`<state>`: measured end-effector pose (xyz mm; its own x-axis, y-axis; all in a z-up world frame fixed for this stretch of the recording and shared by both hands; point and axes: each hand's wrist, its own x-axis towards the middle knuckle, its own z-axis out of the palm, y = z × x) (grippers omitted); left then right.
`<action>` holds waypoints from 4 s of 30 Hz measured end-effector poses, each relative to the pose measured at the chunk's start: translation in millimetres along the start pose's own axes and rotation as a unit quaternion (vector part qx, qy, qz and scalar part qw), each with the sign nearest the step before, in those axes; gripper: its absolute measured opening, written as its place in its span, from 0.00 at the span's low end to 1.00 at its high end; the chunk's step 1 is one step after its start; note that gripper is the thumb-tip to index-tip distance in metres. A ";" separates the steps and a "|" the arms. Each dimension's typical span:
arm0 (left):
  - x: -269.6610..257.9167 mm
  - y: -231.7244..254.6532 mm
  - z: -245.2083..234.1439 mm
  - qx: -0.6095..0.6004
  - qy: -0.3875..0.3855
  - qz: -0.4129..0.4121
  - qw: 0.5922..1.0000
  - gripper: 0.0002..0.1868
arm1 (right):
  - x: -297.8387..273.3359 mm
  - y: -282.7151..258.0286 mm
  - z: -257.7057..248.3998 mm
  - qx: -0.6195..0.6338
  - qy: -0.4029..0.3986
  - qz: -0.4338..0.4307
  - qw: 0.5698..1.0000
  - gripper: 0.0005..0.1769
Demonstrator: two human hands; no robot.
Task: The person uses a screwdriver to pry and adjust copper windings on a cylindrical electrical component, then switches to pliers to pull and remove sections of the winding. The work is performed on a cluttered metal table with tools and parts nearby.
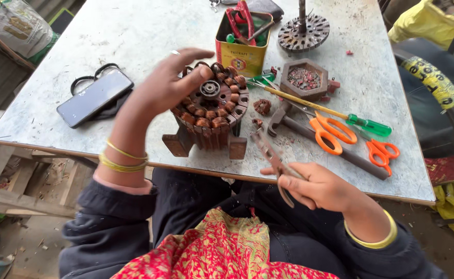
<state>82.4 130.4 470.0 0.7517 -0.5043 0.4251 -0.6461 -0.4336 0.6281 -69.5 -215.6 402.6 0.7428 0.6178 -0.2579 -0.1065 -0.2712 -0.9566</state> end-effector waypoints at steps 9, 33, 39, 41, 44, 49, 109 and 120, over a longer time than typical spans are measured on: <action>-0.9 -11.9 20.8 -0.220 0.062 -0.065 0.971 0.38 | 17.6 -65.1 14.0 -0.129 0.009 0.104 0.986 0.27; -18.9 20.4 20.4 -0.111 0.177 -0.113 0.971 0.34 | 12.1 -102.3 26.3 -0.195 0.037 0.191 0.961 0.29; -20.9 22.5 19.6 -0.095 0.175 -0.136 0.970 0.34 | 16.8 -104.0 28.4 -0.190 0.068 0.194 0.960 0.28; -21.6 23.9 19.9 -0.089 0.166 -0.165 0.968 0.35 | 19.1 -112.4 30.3 -0.228 0.070 0.198 0.951 0.22; -24.8 27.7 21.7 -0.071 0.192 -0.149 0.967 0.35 | 23.3 -132.9 32.1 -0.313 0.070 0.223 0.921 0.23; -33.1 33.0 22.6 -0.047 0.208 -0.155 0.965 0.34 | 29.9 -160.4 31.7 -0.449 0.054 0.243 0.858 0.28; -2.0 39.2 5.5 0.003 0.073 -0.098 0.993 0.32 | 57.4 -9.1 56.6 -0.166 0.268 -0.120 0.941 0.14; -1.7 39.3 7.3 0.015 0.077 -0.127 0.989 0.30 | 65.5 -10.4 41.3 -0.487 0.402 -0.242 0.737 0.22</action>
<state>54.8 108.7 489.2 0.8999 -0.2568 0.3524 -0.4358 -0.5547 0.7087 -47.0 -141.8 390.1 0.7309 0.2853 0.6199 0.5334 -0.8055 -0.2581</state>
